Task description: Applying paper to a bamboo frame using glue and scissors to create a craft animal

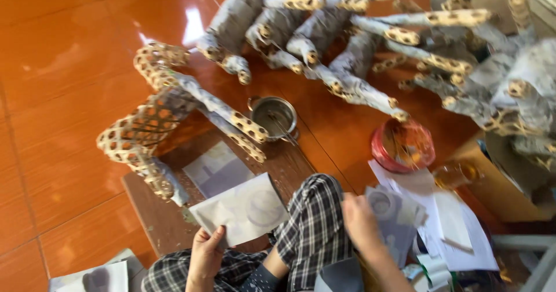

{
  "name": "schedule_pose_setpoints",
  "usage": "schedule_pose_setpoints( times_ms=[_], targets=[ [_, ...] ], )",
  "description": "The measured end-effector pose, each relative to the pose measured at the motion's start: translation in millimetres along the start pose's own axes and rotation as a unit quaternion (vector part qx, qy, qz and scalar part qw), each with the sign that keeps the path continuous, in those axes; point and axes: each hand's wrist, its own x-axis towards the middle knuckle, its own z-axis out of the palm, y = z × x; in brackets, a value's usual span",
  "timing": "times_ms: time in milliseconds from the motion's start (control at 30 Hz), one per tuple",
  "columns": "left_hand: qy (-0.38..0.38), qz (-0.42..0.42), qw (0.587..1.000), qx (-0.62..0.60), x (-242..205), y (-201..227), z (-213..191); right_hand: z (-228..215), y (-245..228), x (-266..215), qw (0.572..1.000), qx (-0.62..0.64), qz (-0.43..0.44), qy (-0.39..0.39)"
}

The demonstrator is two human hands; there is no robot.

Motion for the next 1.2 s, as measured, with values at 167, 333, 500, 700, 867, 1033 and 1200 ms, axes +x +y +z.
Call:
schedule_pose_setpoints(
  times_ms=[167, 333, 500, 700, 867, 1033, 1200],
  targets=[
    [-0.008, 0.010, 1.000, -0.027, -3, 22, 2, 42, -35, -25, 0.992, 0.053, -0.084, -0.077],
    [0.010, 0.020, 0.998, -0.054, -1, 31, -10, 25, 6, -38, 0.995, 0.039, -0.063, -0.065],
    [0.001, 0.012, 0.999, -0.034, -4, 30, -7, 14, 14, -41, 0.957, 0.048, 0.060, -0.281],
    [0.007, 0.025, 0.997, -0.077, -19, 28, -9, -12, -18, -36, 0.938, -0.006, 0.070, -0.338],
    [0.008, 0.058, 0.994, -0.089, -43, 26, -19, 11, 10, -48, 0.980, -0.001, -0.046, -0.195],
    [0.009, 0.084, 0.992, -0.094, -80, 29, -31, -18, -11, -62, 0.990, 0.058, -0.077, -0.106],
    [-0.019, 0.130, 0.989, -0.061, -118, 38, -30, -74, -71, -78, 0.966, 0.240, 0.002, -0.100]
  ],
)
